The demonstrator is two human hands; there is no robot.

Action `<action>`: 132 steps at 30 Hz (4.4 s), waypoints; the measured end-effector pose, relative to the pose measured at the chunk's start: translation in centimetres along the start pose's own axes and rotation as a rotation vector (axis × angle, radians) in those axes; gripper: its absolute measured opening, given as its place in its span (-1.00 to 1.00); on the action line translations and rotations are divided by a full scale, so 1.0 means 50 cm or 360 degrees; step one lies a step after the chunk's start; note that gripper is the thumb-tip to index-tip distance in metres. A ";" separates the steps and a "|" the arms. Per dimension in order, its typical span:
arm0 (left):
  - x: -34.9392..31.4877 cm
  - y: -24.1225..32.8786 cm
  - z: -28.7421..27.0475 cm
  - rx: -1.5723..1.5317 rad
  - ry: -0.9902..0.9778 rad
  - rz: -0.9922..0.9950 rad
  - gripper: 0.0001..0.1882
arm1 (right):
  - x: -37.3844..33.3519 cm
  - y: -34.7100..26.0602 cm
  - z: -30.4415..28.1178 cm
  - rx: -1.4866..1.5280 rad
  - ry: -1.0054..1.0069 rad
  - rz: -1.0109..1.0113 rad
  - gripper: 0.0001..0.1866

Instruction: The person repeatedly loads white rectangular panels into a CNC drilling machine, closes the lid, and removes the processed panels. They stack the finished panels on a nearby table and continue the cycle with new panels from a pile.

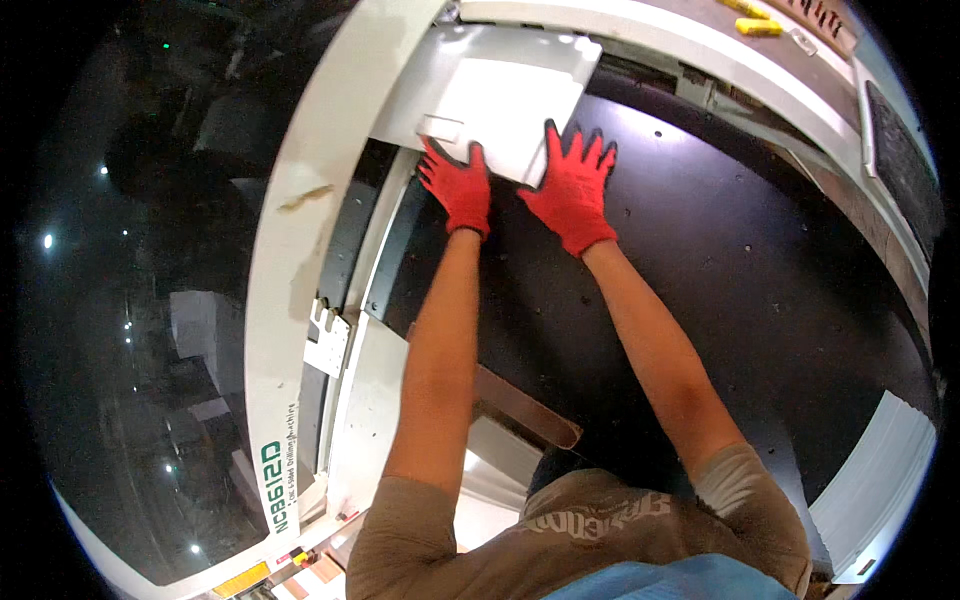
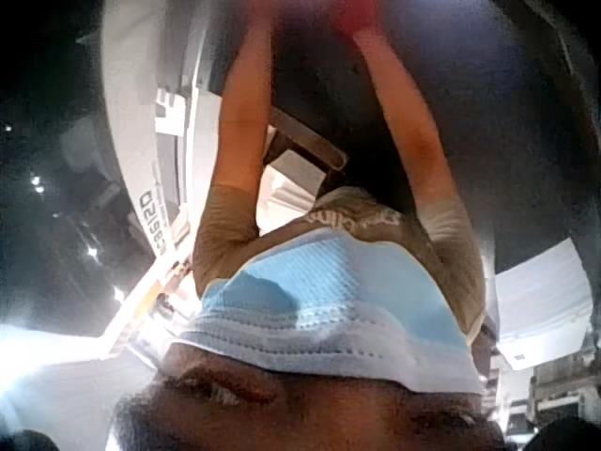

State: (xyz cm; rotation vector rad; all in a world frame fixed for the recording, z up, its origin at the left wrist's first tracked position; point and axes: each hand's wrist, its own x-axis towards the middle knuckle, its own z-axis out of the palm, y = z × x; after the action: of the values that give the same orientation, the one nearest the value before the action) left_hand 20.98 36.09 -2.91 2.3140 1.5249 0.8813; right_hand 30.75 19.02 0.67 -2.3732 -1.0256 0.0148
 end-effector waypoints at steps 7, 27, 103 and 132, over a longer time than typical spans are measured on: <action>0.052 -0.022 0.019 0.0055 -0.0020 -0.0067 0.25 | 0.049 -0.014 0.054 0.0237 0.0008 -0.0271 0.24; 0.046 -0.010 -0.010 -0.0192 0.0086 -0.0211 0.11 | 0.006 -0.094 0.075 0.0181 0.0225 0.0081 0.09; -0.033 0.027 -0.045 -0.0129 -0.0206 -0.0103 0.08 | 0.016 -0.077 0.132 -0.0137 0.0499 -0.0006 -0.12; -0.943 -0.075 -0.558 -0.1325 -0.0563 -0.0226 -0.27 | 0.104 -0.009 0.177 -0.0073 0.0168 -0.0247 -0.13</action>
State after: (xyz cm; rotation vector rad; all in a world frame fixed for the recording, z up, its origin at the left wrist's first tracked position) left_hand -11.52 -8.02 0.61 1.6166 0.9077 0.8027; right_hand 32.21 27.06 -5.59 -2.3011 -1.1669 -0.1912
